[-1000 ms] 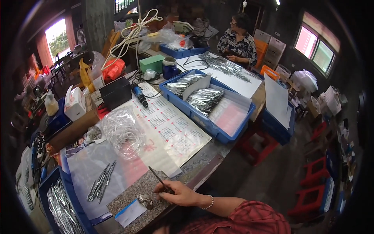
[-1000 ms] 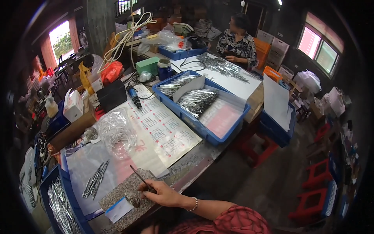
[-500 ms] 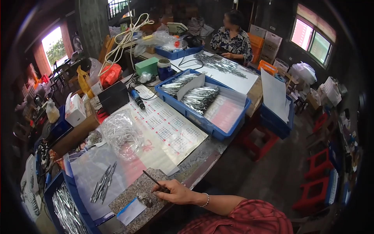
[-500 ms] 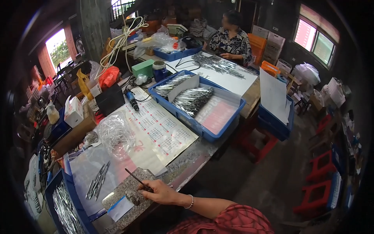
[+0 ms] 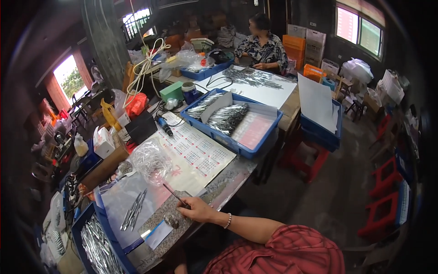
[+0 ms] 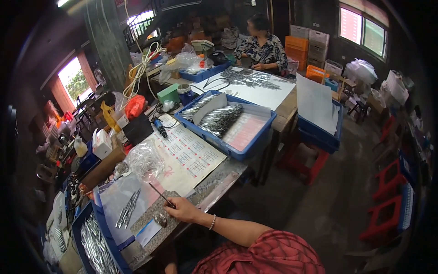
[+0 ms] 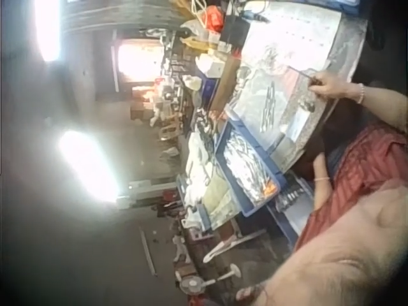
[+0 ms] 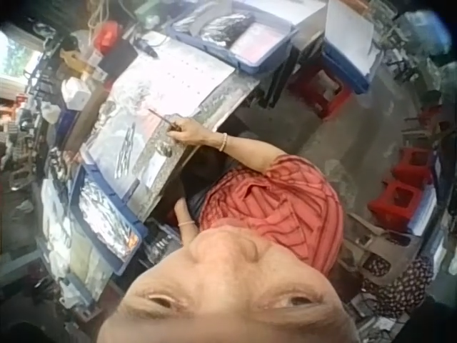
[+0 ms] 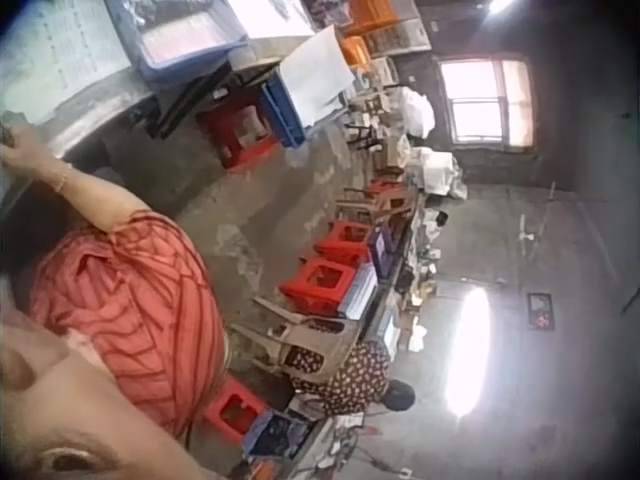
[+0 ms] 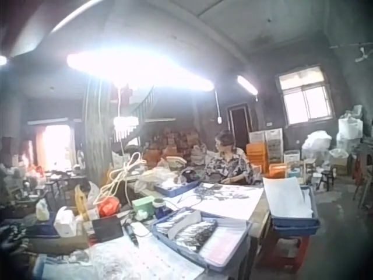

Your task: Assembling or inspecting small metal hardware components using a probe tool at a workbench.

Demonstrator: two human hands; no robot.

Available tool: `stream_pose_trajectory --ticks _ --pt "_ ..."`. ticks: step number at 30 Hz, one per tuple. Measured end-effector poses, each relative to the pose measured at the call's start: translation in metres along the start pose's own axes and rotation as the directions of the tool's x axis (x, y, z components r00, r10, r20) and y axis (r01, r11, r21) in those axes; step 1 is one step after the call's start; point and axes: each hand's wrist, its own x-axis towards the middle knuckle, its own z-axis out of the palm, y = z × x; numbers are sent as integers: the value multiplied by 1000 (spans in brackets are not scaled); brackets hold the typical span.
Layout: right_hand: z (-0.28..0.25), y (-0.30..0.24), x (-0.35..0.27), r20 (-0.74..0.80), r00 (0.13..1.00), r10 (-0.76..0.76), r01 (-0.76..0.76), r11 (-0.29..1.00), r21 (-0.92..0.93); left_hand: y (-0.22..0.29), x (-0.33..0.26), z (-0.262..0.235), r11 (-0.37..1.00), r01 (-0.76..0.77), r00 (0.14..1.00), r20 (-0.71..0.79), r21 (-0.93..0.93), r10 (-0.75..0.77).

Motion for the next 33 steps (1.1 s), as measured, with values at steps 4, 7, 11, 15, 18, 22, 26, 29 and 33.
stream_pose_trajectory --ticks 4,7,11,15,18,22,26,29,33 --pt "6 -6 2 41 999 16 -12 996 -87 -24 -9 24 997 0 991 -132 75 10" --pt "6 -5 0 -10 1000 -21 19 988 -150 -22 -35 41 973 -106 898 -401 203 181" --pt "9 -6 -3 0 998 -71 69 971 -228 -5 -77 19 999 -31 999 -32 31 32" --pt "13 12 5 -2 991 -137 128 932 -340 11 -104 -25 765 -436 883 -392 -475 259" --pt "8 0 3 -16 1000 -13 7 953 -303 36 -106 -95 810 -463 792 -578 -361 195" --pt "3 -15 2 -40 995 94 -100 976 -193 22 -76 -129 911 -281 715 -699 -301 -11" --pt "-13 -25 -1 -102 975 197 -213 959 -186 -2 -44 -124 910 -185 739 -663 -370 -119" --pt "-26 -31 3 -179 957 228 -258 952 -166 -5 -30 -112 890 -198 806 -585 -411 -90" --pt "-35 -31 4 -64 952 299 -305 918 -252 1 -22 -101 869 -235 842 -537 -435 -41"
